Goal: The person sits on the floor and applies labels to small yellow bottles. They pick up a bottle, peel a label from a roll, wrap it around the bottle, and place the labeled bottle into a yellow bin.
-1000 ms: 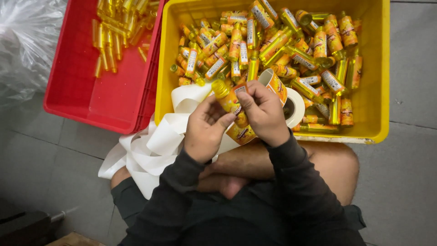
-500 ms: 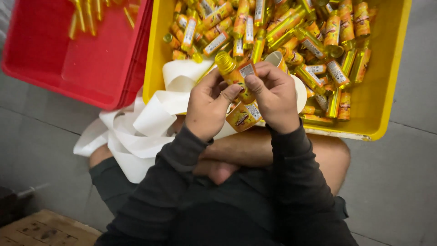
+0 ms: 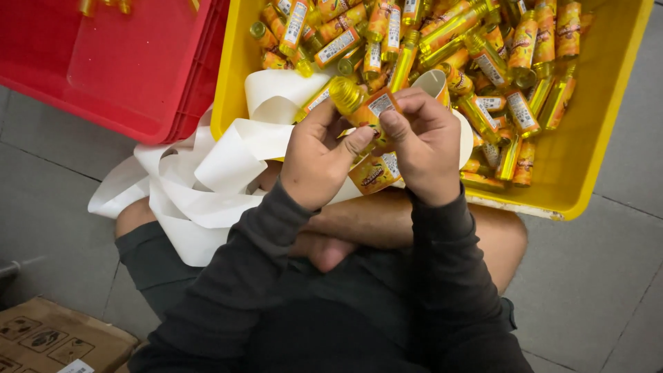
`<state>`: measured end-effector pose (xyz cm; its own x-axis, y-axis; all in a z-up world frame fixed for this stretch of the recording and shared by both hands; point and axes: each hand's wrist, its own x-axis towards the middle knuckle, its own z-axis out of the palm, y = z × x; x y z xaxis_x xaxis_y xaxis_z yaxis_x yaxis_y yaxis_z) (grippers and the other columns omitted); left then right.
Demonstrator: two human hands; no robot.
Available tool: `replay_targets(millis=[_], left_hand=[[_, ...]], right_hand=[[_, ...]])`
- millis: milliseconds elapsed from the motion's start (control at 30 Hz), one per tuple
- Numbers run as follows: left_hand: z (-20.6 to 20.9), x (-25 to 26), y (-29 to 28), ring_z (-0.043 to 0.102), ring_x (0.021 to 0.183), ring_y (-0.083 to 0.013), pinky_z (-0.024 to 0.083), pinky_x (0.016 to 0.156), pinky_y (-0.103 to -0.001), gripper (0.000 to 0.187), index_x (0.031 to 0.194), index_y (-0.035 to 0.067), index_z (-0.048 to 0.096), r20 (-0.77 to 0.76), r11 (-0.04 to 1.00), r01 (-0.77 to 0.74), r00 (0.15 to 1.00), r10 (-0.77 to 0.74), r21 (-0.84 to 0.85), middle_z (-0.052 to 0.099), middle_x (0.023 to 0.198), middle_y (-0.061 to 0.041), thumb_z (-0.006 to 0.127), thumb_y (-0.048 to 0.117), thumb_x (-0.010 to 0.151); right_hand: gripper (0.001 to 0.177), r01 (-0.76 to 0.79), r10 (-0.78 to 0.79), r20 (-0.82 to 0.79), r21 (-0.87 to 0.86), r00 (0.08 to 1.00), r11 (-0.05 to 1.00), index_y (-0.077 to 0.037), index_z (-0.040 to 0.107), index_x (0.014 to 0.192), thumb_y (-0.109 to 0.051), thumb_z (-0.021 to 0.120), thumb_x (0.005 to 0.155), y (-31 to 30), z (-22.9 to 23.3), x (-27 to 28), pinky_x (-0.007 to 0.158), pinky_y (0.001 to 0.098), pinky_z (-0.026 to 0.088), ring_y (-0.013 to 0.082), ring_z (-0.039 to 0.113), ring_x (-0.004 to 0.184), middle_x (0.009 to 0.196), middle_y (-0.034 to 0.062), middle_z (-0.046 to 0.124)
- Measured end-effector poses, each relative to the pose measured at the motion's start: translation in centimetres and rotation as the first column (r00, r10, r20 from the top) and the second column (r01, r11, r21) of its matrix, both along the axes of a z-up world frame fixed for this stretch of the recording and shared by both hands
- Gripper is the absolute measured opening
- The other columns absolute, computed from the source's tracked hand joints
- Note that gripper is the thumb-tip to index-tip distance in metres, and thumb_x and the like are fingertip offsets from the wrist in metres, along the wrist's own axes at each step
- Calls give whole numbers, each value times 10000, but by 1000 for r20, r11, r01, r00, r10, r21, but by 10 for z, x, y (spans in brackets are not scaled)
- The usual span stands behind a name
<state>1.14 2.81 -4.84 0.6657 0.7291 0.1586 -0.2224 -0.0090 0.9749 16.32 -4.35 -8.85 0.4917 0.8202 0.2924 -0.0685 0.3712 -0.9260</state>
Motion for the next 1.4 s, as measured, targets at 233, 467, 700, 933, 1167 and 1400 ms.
replay_targets(millis=[233, 467, 700, 933, 1167, 1400], left_hand=[[-5, -5, 3, 650, 1127, -218, 598, 934, -414, 411, 1345, 25, 543, 1, 999, -31, 1000, 31, -11, 664, 1179, -138, 715, 113, 982], [6, -7, 1, 631, 1181, -254, 585, 973, -413, 434, 1336, 40, 493, 67, 1000, -11, 998, 9, 24, 649, 1242, -180, 699, 41, 954], [9, -5, -13, 632, 1197, -282, 537, 1036, -435, 369, 1227, 33, 495, 143, 988, -131, 983, 119, 77, 662, 1204, -193, 665, -33, 906], [-5, 0, -14, 656, 1159, -329, 541, 1033, -457, 347, 1144, 61, 491, 276, 981, -185, 947, 162, 58, 652, 1147, -188, 676, -68, 882], [2, 7, -19, 622, 1193, -402, 583, 967, -511, 197, 1020, 64, 494, 497, 959, -70, 843, 204, -275, 627, 1079, -198, 641, -28, 926], [1, 0, -14, 616, 1196, -419, 609, 893, -457, 192, 979, 44, 493, 476, 955, -54, 857, 195, -292, 613, 1069, -217, 649, -45, 912]], right_hand=[[161, 15, -20, 77, 57, 997, 998, 80, 601, 951, -43, 700, 984, 3, 5, -8, 538, 358, 640, 209, 688, 677, 918, 173, 591], [234, 22, -39, 150, 119, 988, 993, 73, 602, 1006, -68, 774, 930, 1, 21, -14, 924, 462, 581, 267, 673, 978, 985, 171, 574], [285, 55, -77, 174, 128, 982, 990, 44, 629, 1068, -109, 808, 908, -3, 28, -24, 991, 402, 500, 236, 616, 1052, 1064, 166, 569], [322, 59, -73, 117, 122, 991, 991, 65, 625, 1144, -119, 778, 930, -9, 28, -33, 987, 383, 509, 233, 644, 1076, 1070, 170, 641], [252, 48, -10, -190, 197, 982, 979, 78, 626, 1169, -134, 528, 1075, -9, 19, -38, 778, 276, 618, 198, 710, 991, 1126, 220, 697], [264, 45, -34, -83, 142, 996, 989, 88, 614, 1204, -59, 666, 991, -7, 27, -50, 786, 348, 631, 281, 707, 1026, 1175, 284, 683]])
